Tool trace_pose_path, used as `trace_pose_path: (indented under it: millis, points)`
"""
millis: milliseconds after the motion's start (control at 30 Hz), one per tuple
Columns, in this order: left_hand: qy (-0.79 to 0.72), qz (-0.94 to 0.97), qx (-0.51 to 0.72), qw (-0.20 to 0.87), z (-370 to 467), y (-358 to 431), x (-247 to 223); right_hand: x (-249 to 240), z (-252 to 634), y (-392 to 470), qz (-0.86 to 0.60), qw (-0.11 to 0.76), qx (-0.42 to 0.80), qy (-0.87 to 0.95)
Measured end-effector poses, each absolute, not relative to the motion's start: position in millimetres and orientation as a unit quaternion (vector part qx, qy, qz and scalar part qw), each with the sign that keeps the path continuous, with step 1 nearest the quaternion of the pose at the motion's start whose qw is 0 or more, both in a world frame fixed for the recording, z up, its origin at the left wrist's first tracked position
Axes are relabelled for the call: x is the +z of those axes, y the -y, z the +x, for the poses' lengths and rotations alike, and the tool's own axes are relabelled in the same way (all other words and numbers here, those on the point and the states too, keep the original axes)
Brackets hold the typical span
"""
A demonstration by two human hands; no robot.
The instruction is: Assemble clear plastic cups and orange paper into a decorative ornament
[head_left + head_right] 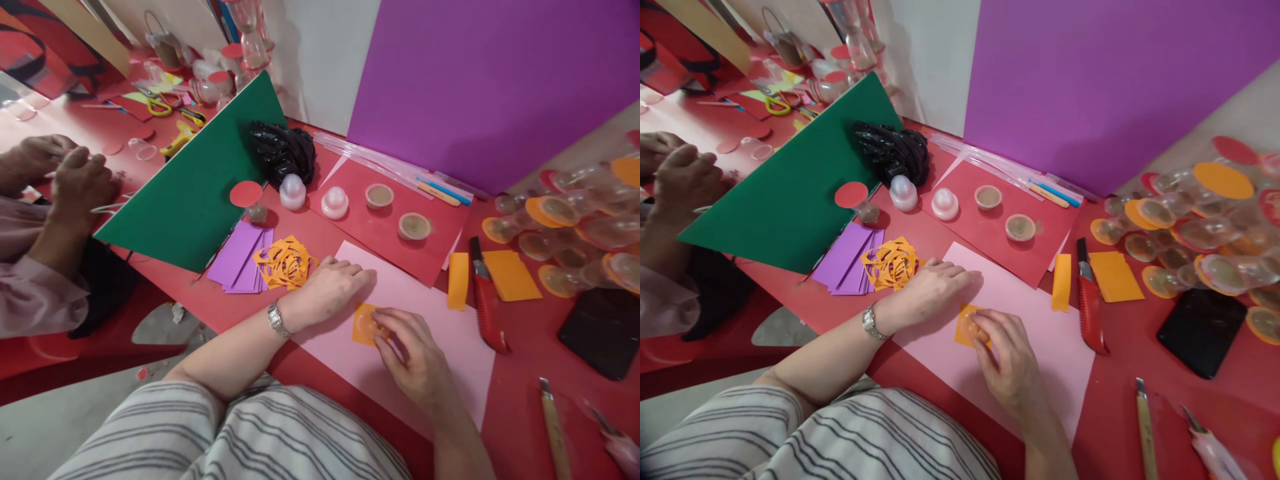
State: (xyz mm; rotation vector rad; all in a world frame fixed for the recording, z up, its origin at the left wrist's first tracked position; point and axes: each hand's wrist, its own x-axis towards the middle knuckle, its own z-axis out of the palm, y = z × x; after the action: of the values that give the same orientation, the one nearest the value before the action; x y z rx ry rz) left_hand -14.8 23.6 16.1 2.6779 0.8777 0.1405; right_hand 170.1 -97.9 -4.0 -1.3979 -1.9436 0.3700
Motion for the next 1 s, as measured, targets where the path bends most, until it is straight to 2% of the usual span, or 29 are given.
trace_pose_path:
  millis: [1000]
  points:
    - [-0.307, 0.937, 0.05, 0.159, -14, -23, 17, -22, 159, 98, -0.606, 0.385, 0.099, 0.689]
